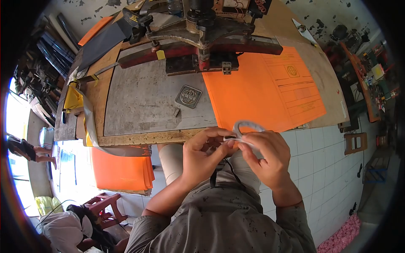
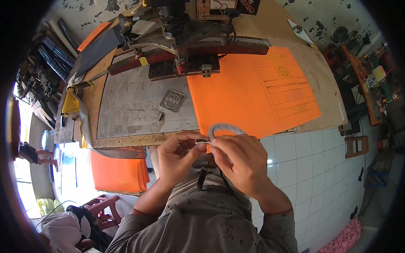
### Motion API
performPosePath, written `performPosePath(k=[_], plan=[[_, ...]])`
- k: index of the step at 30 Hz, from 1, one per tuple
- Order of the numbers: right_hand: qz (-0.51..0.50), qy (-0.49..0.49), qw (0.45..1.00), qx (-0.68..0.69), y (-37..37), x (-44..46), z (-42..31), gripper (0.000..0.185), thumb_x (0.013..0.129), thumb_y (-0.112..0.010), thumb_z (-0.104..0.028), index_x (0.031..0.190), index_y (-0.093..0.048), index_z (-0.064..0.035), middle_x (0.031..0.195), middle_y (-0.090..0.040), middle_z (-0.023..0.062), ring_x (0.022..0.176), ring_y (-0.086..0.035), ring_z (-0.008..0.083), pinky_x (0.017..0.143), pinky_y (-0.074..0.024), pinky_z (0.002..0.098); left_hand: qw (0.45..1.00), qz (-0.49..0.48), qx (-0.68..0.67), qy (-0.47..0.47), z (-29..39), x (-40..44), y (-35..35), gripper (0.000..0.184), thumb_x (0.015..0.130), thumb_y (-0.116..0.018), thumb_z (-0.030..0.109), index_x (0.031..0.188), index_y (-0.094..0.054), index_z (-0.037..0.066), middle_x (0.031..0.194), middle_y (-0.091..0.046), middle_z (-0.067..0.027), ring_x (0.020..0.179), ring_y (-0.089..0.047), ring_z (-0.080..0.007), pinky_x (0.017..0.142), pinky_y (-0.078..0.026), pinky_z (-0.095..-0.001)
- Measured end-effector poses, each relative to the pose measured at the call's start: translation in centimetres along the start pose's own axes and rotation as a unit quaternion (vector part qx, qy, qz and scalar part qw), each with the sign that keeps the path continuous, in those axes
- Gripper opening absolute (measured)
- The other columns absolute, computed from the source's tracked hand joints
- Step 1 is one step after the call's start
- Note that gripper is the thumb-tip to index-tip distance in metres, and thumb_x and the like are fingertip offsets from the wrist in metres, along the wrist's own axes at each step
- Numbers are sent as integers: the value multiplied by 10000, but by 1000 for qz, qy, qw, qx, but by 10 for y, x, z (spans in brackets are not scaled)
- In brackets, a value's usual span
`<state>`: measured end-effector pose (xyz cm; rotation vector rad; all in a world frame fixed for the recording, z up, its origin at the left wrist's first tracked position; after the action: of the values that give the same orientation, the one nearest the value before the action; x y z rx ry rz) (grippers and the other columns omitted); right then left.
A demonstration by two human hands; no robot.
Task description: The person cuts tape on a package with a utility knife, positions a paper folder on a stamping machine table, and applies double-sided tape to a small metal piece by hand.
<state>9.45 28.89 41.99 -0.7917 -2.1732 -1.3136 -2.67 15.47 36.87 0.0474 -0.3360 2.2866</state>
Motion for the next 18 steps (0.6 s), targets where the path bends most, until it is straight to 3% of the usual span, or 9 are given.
performPosePath(k=[4, 7, 9, 10, 13, 15, 18], plan=[[43, -41, 998, 26, -10, -3, -1, 286, 727, -805, 41, 990, -742, -55, 913, -714, 28, 806, -670, 207, 693, -476, 332, 975, 17, 174, -140, 10, 0, -3, 214, 863, -779, -40, 1058, -692, -25, 1014, -752, -116, 867, -705, -138, 721, -563, -243], [52, -23, 998, 30, -11, -2, -1, 283, 713, -792, 59, 970, -738, -48, 888, -714, 33, 797, -667, 210, 688, -469, 325, 945, 36, 235, -224, 15, 3, -4, 194, 837, -800, -40, 1011, -726, 1, 986, -750, -107, 847, -737, -142, 646, -601, -281], [54, -8, 998, 35, -12, -1, 0, 269, 712, -790, 60, 956, -732, -38, 877, -713, 49, 794, -664, 213, 689, -479, 317, 933, 25, 258, -251, 19, -1, -2, 215, 814, -797, -62, 1010, -729, -2, 1006, -753, -117, 859, -738, -157, 659, -609, -301], [53, -35, 995, 80, -13, -3, 2, 258, 718, -786, 62, 951, -729, -30, 875, -713, 58, 798, -665, 206, 691, -485, 307, 926, 20, 270, -264, 20, -2, -1, 227, 803, -795, -73, 1009, -731, -4, 1016, -755, -122, 864, -738, -164, 665, -612, -311], [54, -112, 970, 207, -21, -11, 6, 208, 746, -767, 68, 935, -719, -6, 879, -711, 82, 816, -663, 177, 701, -501, 277, 848, 1, 304, -433, 12, -7, 5, 261, 788, -776, -56, 1042, -731, -17, 1053, -756, -143, 899, -751, -204, 693, -618, -320], [62, -157, 944, 282, -29, -16, 7, 157, 780, -742, 70, 920, -712, 9, 894, -709, 93, 835, -657, 147, 711, -509, 259, 839, -43, 293, -457, 13, -12, 9, 279, 791, -761, -26, 1067, -729, -17, 1068, -754, -153, 903, -755, -228, 717, -617, -326], [179, -248, 924, 231, -29, -15, 54, 100, 868, -725, 42, 966, -708, 34, 945, -697, 92, 878, -640, 113, 753, -500, 248, 828, -103, 289, -469, 40, -30, 17, 246, 820, -731, 5, 1066, -724, -1, 1049, -758, -123, 898, -756, -229, 733, -608, -325]])
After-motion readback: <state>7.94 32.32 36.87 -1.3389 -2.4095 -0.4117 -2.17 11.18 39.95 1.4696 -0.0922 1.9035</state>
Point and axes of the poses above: each hand's wrist, its own x-axis towards the middle knuckle, its own y-axis out of the back of the hand, z = x × y, the point moved 2 cm from there along x, towards the middle knuckle
